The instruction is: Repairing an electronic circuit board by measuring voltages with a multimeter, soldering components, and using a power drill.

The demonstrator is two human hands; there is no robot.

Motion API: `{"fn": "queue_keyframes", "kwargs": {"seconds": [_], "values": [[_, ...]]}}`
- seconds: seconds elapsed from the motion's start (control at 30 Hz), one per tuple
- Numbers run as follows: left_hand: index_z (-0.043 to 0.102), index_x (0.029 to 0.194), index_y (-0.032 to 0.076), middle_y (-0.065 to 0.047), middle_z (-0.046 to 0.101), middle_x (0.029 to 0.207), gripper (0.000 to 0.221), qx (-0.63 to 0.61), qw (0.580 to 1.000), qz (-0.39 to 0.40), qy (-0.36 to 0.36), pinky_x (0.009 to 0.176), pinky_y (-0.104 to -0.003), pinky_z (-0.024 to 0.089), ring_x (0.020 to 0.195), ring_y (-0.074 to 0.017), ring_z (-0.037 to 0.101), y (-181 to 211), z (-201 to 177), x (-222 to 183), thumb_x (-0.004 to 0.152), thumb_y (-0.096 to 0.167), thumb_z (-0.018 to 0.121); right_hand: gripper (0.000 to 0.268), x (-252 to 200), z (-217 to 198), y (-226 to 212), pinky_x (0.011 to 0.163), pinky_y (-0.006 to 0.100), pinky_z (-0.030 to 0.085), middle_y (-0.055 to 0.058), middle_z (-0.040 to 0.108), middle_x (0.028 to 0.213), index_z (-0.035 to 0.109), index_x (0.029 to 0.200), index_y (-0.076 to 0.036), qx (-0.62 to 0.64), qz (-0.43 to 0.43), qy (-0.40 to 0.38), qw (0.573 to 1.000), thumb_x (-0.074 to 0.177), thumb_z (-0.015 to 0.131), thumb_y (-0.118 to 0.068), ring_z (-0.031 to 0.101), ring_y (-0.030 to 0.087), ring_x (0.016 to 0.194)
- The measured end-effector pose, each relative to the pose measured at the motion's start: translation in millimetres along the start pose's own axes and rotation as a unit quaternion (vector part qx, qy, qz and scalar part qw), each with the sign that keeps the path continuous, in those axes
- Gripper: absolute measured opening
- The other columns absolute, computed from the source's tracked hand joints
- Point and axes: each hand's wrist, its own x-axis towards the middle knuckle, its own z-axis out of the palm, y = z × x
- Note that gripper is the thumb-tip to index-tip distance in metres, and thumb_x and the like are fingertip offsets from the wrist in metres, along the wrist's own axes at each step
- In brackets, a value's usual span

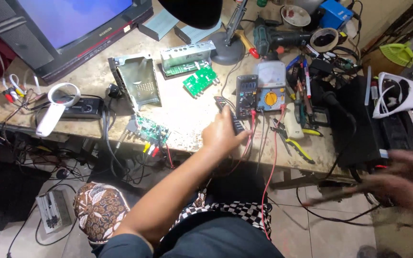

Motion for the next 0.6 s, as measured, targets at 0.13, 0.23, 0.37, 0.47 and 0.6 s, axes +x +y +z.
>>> {"fn": "queue_keyframes", "kwargs": {"seconds": [0.13, 0.23, 0.37, 0.47, 0.6], "values": [[0.007, 0.166, 0.011, -0.019, 0.051, 0.138, 0.119, 0.135, 0.990, -0.006, 0.026, 0.048, -0.033, 0.051, 0.078, -0.0234, 0.069, -1, 47, 41, 0.084, 0.083, 0.055, 0.038, -7, 67, -11, 0.079, 0.033, 0.062, 0.019, 0.053, 0.105, 0.062, 0.130, 0.011, 0.131, -0.097, 0.010, 0.986, 0.093, 0.066, 0.013, 0.065, 0.029, 0.080], [0.038, 0.147, 0.018, -0.016, 0.054, 0.127, 0.083, 0.011, 0.994, 0.019, 0.103, 0.075, -0.054, 0.059, 0.097, -0.0403, 0.070, -14, 56, 56, 0.080, 0.048, 0.075, 0.037, -7, 88, 17, 0.056, 0.026, 0.048, 0.011, 0.061, 0.094, 0.067, 0.126, -0.004, 0.167, -0.024, -0.009, 0.986, 0.090, 0.070, 0.005, 0.067, 0.020, 0.071], [0.052, 0.133, 0.018, -0.015, 0.064, 0.111, 0.058, -0.200, 0.978, 0.008, 0.059, 0.069, -0.047, 0.056, 0.084, -0.0340, 0.069, -22, 27, 38, 0.077, 0.026, 0.065, 0.038, -10, 99, 23, 0.063, 0.031, 0.059, 0.010, 0.066, 0.088, 0.078, 0.120, -0.002, 0.181, 0.072, -0.055, 0.979, 0.082, 0.077, 0.004, 0.068, 0.022, 0.068], [0.055, 0.128, 0.020, -0.011, 0.069, 0.094, 0.047, -0.416, 0.908, -0.042, 0.019, 0.050, -0.037, 0.053, 0.064, -0.0214, 0.066, -17, -1, 6, 0.081, 0.017, 0.065, 0.034, -7, 96, 14, 0.064, 0.032, 0.062, 0.009, 0.066, 0.088, 0.084, 0.115, -0.003, 0.178, 0.123, -0.086, 0.972, 0.081, 0.079, 0.000, 0.067, 0.020, 0.069], [0.052, 0.131, 0.025, -0.012, 0.055, 0.138, 0.053, -0.439, 0.886, -0.124, 0.080, 0.075, -0.038, 0.052, 0.105, -0.0205, 0.058, 18, -37, -45, 0.080, 0.026, 0.066, 0.036, -10, 93, 30, 0.057, 0.031, 0.046, 0.005, 0.062, 0.088, 0.088, 0.118, -0.005, 0.148, 0.172, -0.138, 0.964, 0.082, 0.084, -0.003, 0.055, 0.016, 0.062]]}}
